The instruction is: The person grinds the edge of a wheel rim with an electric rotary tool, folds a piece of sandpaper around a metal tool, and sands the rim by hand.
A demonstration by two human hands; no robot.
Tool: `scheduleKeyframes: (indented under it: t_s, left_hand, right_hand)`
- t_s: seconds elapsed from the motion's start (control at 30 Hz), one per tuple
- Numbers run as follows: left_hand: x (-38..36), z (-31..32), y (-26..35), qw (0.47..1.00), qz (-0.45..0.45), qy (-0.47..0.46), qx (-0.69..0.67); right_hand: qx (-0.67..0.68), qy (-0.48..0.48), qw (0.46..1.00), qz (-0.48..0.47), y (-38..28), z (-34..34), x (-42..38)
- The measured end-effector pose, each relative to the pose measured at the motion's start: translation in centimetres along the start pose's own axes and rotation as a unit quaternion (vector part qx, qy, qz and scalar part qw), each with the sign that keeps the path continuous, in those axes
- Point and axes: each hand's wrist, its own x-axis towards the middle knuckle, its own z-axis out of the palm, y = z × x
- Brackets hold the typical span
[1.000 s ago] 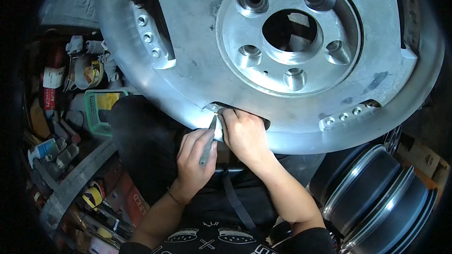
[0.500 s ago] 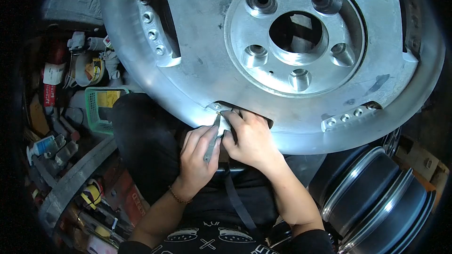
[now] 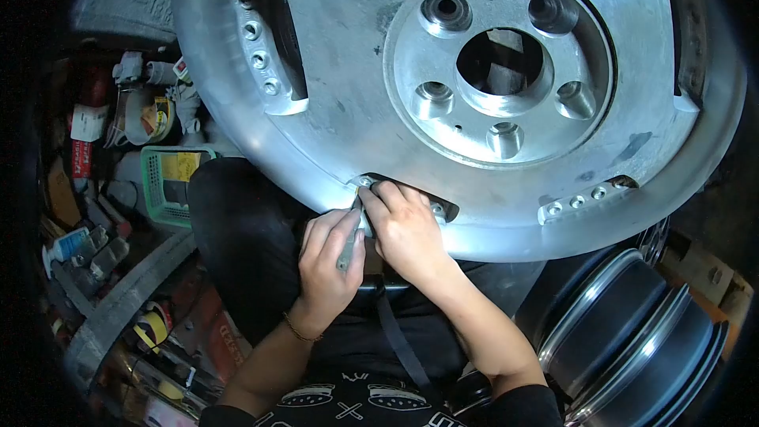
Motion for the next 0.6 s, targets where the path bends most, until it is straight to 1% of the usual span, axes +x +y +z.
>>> scheduleKeyframes:
  t_s: [0.1, 0.17, 0.23, 0.4, 0.47, 0.53, 0.6]
  left_hand:
    - [0.1, 0.2, 0.4, 1.0, -0.003, 0.003, -0.001]
    - [0.1, 0.5, 0.6, 1.0, 0.001, -0.019, -0.016]
    - [0.1, 0.5, 0.6, 1.0, 0.001, -0.02, -0.014]
    - [0.2, 0.2, 0.1, 1.0, 0.002, 0.015, 0.009]
    - [0.1, 0.4, 0.3, 1.0, 0.004, 0.001, -0.002]
    - [0.0, 0.6, 0.4, 1.0, 0.007, -0.013, -0.015]
    - [0.2, 0.3, 0.3, 1.0, 0.005, -0.008, -0.011]
  right_hand:
    - [-0.005, -0.004, 1.0, 0.003, 0.3, -0.2, -0.5]
    - [-0.011, -0.002, 1.0, 0.004, 0.4, -0.3, -0.9]
    - [-0.014, 0.012, 1.0, -0.001, 0.5, -0.3, -1.1]
    - [0.012, 0.004, 1.0, 0.0, -0.1, 0.0, -0.1]
    - [0.009, 0.001, 1.0, 0.004, 0.0, -0.3, -0.4]
    - [-0.042, 0.0, 0.999, 0.012, 0.2, -0.5, -1.1]
    - [-0.033, 0.007, 0.999, 0.01, 0.0, -0.4, -0.7]
